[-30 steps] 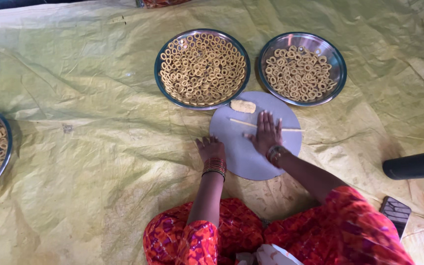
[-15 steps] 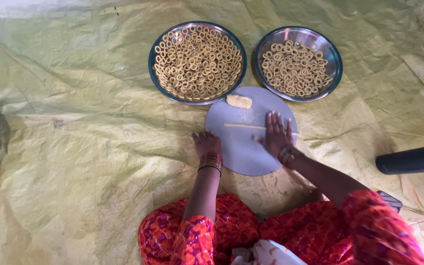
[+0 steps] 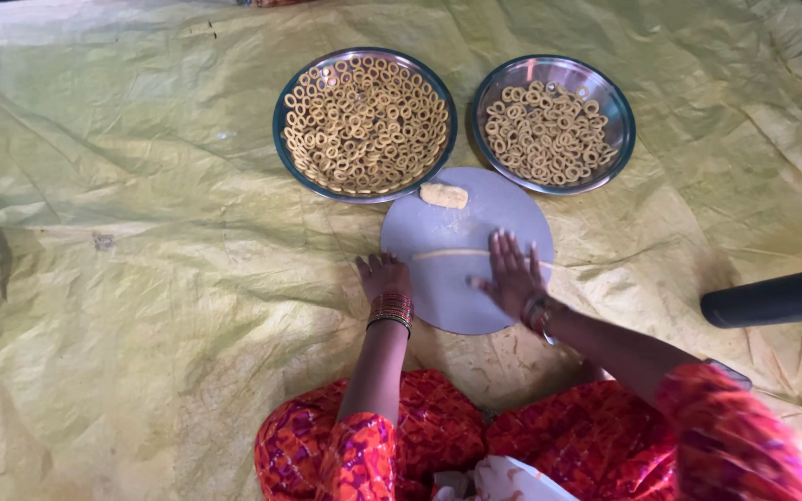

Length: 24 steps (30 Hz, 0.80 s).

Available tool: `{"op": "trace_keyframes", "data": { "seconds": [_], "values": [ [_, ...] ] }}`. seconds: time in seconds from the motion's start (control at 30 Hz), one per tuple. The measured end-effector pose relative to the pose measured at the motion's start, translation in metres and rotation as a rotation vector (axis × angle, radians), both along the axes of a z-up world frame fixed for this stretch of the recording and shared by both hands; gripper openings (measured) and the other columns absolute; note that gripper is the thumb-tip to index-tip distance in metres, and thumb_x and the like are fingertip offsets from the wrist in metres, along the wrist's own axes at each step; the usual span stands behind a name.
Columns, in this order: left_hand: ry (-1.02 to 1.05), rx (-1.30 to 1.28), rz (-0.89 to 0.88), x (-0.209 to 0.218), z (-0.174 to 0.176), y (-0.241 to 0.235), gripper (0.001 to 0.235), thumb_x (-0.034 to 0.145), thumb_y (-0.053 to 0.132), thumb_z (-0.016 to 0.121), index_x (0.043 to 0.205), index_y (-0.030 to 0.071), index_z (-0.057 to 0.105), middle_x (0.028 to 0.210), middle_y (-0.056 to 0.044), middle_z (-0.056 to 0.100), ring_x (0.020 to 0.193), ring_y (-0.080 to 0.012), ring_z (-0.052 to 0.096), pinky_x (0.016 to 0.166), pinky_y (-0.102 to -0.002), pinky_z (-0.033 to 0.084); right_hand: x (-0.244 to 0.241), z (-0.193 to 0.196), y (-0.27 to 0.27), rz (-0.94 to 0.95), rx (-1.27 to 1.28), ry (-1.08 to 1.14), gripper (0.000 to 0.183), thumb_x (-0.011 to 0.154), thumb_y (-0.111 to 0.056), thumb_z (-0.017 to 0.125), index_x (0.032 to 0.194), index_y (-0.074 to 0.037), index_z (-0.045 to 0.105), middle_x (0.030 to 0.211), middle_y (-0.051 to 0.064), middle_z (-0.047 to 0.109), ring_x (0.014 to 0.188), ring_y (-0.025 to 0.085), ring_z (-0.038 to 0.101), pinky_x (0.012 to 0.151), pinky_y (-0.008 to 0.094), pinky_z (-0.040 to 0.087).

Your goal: The person sits on the floor and shapes dough into small rings by hand. They roll small pieces of dough into thin ropes, join the ends to form circles, and place the finished rings into metal bowls.

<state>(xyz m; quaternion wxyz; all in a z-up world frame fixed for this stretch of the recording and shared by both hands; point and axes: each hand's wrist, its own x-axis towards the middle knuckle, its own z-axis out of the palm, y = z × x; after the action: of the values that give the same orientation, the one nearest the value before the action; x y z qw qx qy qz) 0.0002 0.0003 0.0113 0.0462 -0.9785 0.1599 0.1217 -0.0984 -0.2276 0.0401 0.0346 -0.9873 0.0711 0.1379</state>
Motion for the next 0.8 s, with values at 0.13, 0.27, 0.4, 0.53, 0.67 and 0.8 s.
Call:
{"op": "trace_keyframes", "data": {
  "seconds": [0.13, 0.27, 0.4, 0.53, 0.67, 0.8],
  "values": [
    [0.01, -0.072, 0.046, 0.001, 0.008, 0.002, 0.039, 0.103, 0.017, 0.047, 0.14, 0.014, 0.059, 0.151, -0.001, 0.052, 0.137, -0.0309, 0.048, 0.123, -0.059, 0.016, 0.05, -0.002, -0.008, -0.214, 0.025, -0.127, 0.102, 0.096, -0.074, 0.037, 0.162, -0.003, 0.005, 0.171, 0.015, 0.006, 0.16, 0.03, 0.001, 0.124, 0.058, -0.005],
    [0.068, -0.029, 0.03, 0.001, 0.007, 0.006, 0.05, 0.099, 0.017, 0.051, 0.149, 0.016, 0.048, 0.157, 0.001, 0.044, 0.142, -0.0295, 0.043, 0.122, -0.059, 0.014, 0.013, 0.003, 0.007, -0.072, -0.001, -0.051, 0.105, 0.093, -0.074, 0.037, 0.161, -0.002, 0.003, 0.17, 0.015, 0.005, 0.158, 0.029, 0.0, 0.124, 0.056, -0.002],
    [0.103, -0.034, 0.032, 0.004, 0.002, 0.004, 0.054, 0.099, 0.021, 0.046, 0.153, 0.017, 0.043, 0.162, 0.003, 0.037, 0.144, -0.0296, 0.038, 0.123, -0.059, 0.011, -0.049, 0.014, 0.017, 0.157, -0.024, 0.111, 0.101, 0.095, -0.071, 0.035, 0.161, -0.002, 0.001, 0.17, 0.016, 0.002, 0.158, 0.029, -0.002, 0.123, 0.055, 0.001],
    [0.079, -0.088, 0.038, 0.003, 0.004, 0.007, 0.051, 0.1, 0.026, 0.046, 0.151, 0.021, 0.046, 0.16, 0.003, 0.04, 0.143, -0.0289, 0.04, 0.123, -0.06, 0.012, -0.075, 0.029, 0.027, 0.178, 0.039, 0.194, 0.093, 0.1, -0.068, 0.031, 0.161, -0.005, 0.001, 0.17, 0.015, -0.001, 0.158, 0.028, -0.002, 0.124, 0.057, -0.001],
    [0.155, -0.204, 0.069, 0.002, 0.012, 0.014, 0.053, 0.093, 0.033, 0.058, 0.145, 0.026, 0.052, 0.155, 0.002, 0.047, 0.143, -0.0263, 0.042, 0.122, -0.061, 0.011, -0.079, 0.045, 0.045, 0.144, 0.006, 0.124, 0.095, 0.096, -0.071, 0.036, 0.161, -0.009, 0.005, 0.17, 0.013, 0.0, 0.157, 0.03, -0.002, 0.123, 0.057, 0.001],
    [0.111, -0.438, 0.12, -0.002, -0.008, 0.022, 0.056, 0.086, 0.039, 0.07, 0.14, 0.031, 0.058, 0.15, 0.001, 0.053, 0.142, -0.0237, 0.044, 0.122, -0.062, 0.01, -0.074, 0.059, 0.048, 0.2, -0.075, 0.067, 0.092, 0.094, -0.065, 0.046, 0.161, -0.013, 0.01, 0.17, 0.013, 0.004, 0.156, 0.031, 0.002, 0.123, 0.058, 0.004]
  ]
}}
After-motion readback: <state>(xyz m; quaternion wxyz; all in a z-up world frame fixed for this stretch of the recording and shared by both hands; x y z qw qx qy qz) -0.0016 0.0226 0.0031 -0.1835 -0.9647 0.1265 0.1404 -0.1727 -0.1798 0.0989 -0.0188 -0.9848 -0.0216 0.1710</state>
